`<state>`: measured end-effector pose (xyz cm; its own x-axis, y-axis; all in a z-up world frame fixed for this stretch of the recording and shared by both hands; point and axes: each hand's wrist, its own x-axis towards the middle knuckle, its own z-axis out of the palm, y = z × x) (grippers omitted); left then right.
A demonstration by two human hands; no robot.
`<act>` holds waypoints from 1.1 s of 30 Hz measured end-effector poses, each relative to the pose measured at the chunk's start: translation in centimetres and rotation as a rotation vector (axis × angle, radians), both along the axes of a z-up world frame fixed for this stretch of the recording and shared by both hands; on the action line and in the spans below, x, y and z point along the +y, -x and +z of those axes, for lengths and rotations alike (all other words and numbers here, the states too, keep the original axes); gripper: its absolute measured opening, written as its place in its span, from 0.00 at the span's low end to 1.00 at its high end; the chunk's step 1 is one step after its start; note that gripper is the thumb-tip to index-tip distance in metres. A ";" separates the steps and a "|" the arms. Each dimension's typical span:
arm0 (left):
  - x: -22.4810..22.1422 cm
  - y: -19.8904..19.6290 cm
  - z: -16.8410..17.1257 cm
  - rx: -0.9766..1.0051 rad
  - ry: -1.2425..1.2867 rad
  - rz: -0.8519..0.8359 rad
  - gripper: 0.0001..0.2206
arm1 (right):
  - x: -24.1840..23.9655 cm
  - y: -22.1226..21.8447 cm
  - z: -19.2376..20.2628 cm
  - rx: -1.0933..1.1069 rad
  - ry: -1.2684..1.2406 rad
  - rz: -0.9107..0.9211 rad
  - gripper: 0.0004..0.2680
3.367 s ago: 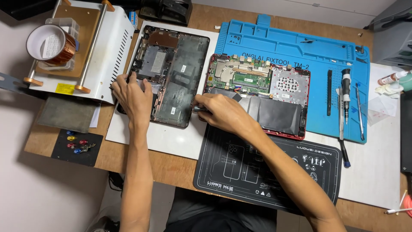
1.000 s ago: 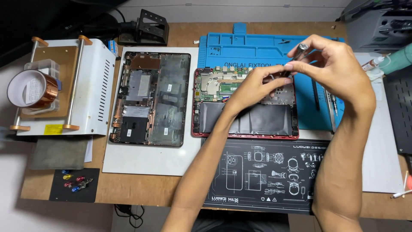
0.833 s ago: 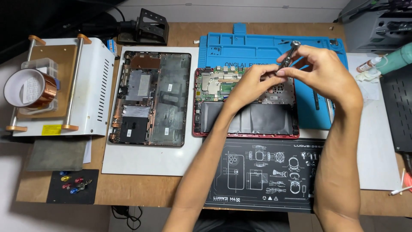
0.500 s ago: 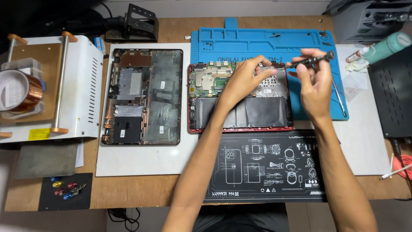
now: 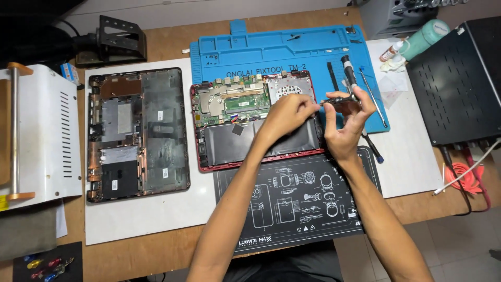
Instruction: Disassembling and reassembling internal laptop components including RAM, battery, and ribbon cables on a repair bench.
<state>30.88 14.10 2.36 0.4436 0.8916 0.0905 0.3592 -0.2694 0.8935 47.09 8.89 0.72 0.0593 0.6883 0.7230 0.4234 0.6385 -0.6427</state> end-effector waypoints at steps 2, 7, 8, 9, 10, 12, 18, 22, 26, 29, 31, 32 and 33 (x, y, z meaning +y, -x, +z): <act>0.1 0.4 -0.2 -0.169 0.110 0.022 0.12 | 0.1 -0.5 -0.1 0.006 0.000 -0.010 0.22; 0.5 0.7 -0.6 -0.374 0.201 0.059 0.13 | 0.1 -0.8 -0.3 0.036 0.033 -0.011 0.23; 0.5 0.6 -0.8 -0.352 0.163 0.070 0.12 | 0.0 -0.7 -0.2 0.016 0.043 -0.003 0.21; 0.5 0.5 -0.9 -0.332 0.123 0.080 0.12 | 0.0 -0.7 -0.1 -0.006 0.052 0.004 0.20; 0.4 0.6 -0.5 -0.331 0.122 0.076 0.12 | 0.1 -0.7 0.0 -0.005 0.051 0.001 0.20; 0.1 0.9 0.1 -0.400 0.141 0.063 0.11 | 0.2 -0.5 0.2 -0.060 0.047 0.015 0.19; -0.2 0.8 0.2 -0.449 0.149 0.084 0.11 | 0.1 -0.6 0.4 -0.075 0.061 0.037 0.20; -0.5 0.9 0.3 -0.471 0.134 0.091 0.11 | 0.0 -0.6 0.3 -0.081 0.060 0.038 0.20; -0.5 0.9 0.2 -0.466 0.089 0.094 0.11 | 0.3 -1.4 -1.3 -0.088 0.001 0.002 0.22; -0.9 0.9 1.0 -0.454 0.068 0.103 0.11 | 0.6 -1.5 -2.0 -0.081 -0.030 -0.007 0.22; -0.9 1.0 1.4 -0.446 0.065 0.112 0.10 | 0.5 -1.1 -1.8 -0.069 -0.022 0.009 0.21; -0.8 0.9 1.2 -0.446 0.072 0.098 0.10 | 0.4 -0.8 -1.6 -0.059 -0.009 0.036 0.20; -0.7 0.9 1.1 -0.447 0.078 0.084 0.10 | 0.3 -0.6 -1.3 -0.050 0.002 0.063 0.19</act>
